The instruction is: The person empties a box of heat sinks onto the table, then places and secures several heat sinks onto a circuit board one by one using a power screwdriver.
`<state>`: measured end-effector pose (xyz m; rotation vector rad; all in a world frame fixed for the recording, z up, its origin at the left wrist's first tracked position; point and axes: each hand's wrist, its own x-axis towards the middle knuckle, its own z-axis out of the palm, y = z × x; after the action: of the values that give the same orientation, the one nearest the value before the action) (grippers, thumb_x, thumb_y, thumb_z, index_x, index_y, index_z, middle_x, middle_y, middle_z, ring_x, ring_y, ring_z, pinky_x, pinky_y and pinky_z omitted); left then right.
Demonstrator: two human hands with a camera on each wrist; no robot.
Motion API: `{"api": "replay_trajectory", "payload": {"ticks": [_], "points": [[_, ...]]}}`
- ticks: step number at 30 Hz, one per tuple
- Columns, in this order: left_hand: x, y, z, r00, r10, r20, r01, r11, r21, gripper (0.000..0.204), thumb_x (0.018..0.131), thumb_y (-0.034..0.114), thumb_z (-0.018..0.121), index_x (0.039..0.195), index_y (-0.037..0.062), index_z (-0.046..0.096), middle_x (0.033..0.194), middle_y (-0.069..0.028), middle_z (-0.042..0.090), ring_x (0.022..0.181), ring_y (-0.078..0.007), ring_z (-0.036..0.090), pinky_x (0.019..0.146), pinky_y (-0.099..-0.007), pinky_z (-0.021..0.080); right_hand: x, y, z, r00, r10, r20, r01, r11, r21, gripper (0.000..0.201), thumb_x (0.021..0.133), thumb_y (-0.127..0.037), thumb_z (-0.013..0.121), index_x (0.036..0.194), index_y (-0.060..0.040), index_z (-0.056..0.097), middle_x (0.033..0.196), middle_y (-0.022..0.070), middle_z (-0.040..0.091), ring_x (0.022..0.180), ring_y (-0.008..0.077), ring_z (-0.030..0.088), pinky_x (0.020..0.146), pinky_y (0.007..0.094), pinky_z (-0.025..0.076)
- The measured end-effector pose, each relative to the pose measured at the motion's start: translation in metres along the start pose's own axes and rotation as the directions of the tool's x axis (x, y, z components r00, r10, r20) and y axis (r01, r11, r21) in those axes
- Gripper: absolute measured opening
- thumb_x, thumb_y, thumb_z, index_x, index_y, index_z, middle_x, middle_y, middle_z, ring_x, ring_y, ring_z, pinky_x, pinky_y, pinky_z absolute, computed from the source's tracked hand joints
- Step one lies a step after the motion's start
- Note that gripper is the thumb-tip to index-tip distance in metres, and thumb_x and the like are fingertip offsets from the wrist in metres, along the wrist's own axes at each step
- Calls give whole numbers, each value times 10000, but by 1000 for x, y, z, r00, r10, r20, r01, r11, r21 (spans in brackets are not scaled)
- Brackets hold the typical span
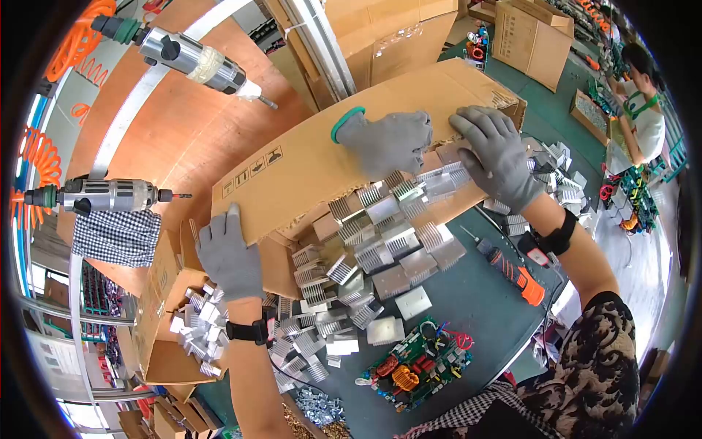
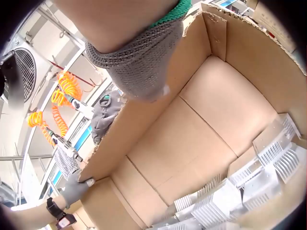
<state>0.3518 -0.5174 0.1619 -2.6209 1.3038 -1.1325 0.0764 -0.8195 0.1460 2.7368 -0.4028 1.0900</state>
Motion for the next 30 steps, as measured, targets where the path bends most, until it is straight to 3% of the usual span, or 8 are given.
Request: {"api": "replay_trajectory", "payload": {"ticks": [12, 15, 17, 21, 23, 24, 27, 30], "points": [[-2, 5, -5, 992, -52, 112, 51, 999, 11, 533, 683, 110, 668, 1204, 128, 563, 1047, -44, 565, 973, -256, 529, 851, -404, 416, 66, -56, 24, 994, -88, -64, 106, 902, 418, 435, 747, -112, 657, 1169, -98, 553, 1116, 131, 567, 993, 353, 552, 859, 408, 463], [-3, 3, -9, 995, -29, 95, 28, 1000, 14, 525, 687, 95, 656, 1202, 137, 560, 1046, -43, 568, 973, -261, 534, 824, -405, 419, 68, -55, 18, 996, 36, -80, 26, 745, 666, 262, 757, 3, 566, 1010, -56, 598, 921, 103, 607, 867, 285, 582, 793, 345, 479], [-5, 2, -12, 993, -31, 112, 31, 1000, 6, 531, 689, 94, 661, 1208, 138, 555, 1047, -44, 564, 977, -263, 531, 826, -407, 420, 46, -59, -6, 917, 270, 292, -340, 151, 928, 166, 829, -102, 548, 975, -32, 581, 854, 55, 596, 794, 156, 560, 746, 306, 482], [3, 3, -18, 985, -31, 171, 29, 999, 14, 512, 693, 119, 683, 1192, 126, 564, 1036, -55, 551, 973, -265, 521, 839, -392, 425, -18, -42, -15, 910, 256, 326, -406, 398, 822, 148, 849, -96, 531, 953, -18, 603, 872, 40, 620, 771, 116, 576, 724, 266, 478], [6, 4, -21, 981, -39, 191, 30, 998, 48, 524, 690, 152, 701, 1195, 116, 566, 1015, -59, 546, 960, -262, 518, 855, -382, 424, -34, -26, -11, 738, 544, 399, -556, 155, 817, 193, 884, -172, 515, 907, -8, 616, 865, 44, 616, 725, 100, 564, 712, 252, 481], [7, 4, -23, 975, -30, 218, 19, 998, 52, 511, 691, 157, 701, 1184, 114, 571, 1009, -60, 541, 965, -261, 518, 845, -380, 427, -36, -9, -12, 451, 608, 653, -575, -362, 734, 210, 892, -189, 522, 899, -7, 625, 861, 51, 617, 722, 111, 578, 704, 255, 485], [6, -3, -26, 970, -48, 239, 43, 999, 27, 508, 700, 172, 702, 1185, 111, 563, 1034, -75, 536, 988, -261, 520, 854, -379, 430, -75, 71, 6, 569, 688, 450, -784, 289, 550, 467, 877, -395, 596, 1044, 40, 596, 894, 140, 656, 800, 208, 631, 757, 314, 507], [7, -19, -16, 970, -158, 184, 154, 987, 35, 565, 718, 192, 696, 1243, 99, 513, 1124, -111, 530, 1051, -277, 520, 901, -391, 428, -62, 83, -6, 414, 766, 492, -906, 399, 142, 609, 824, -524, 616, 1081, 28, 598, 931, 161, 660, 850, 261, 643, 797, 350, 505]]}}
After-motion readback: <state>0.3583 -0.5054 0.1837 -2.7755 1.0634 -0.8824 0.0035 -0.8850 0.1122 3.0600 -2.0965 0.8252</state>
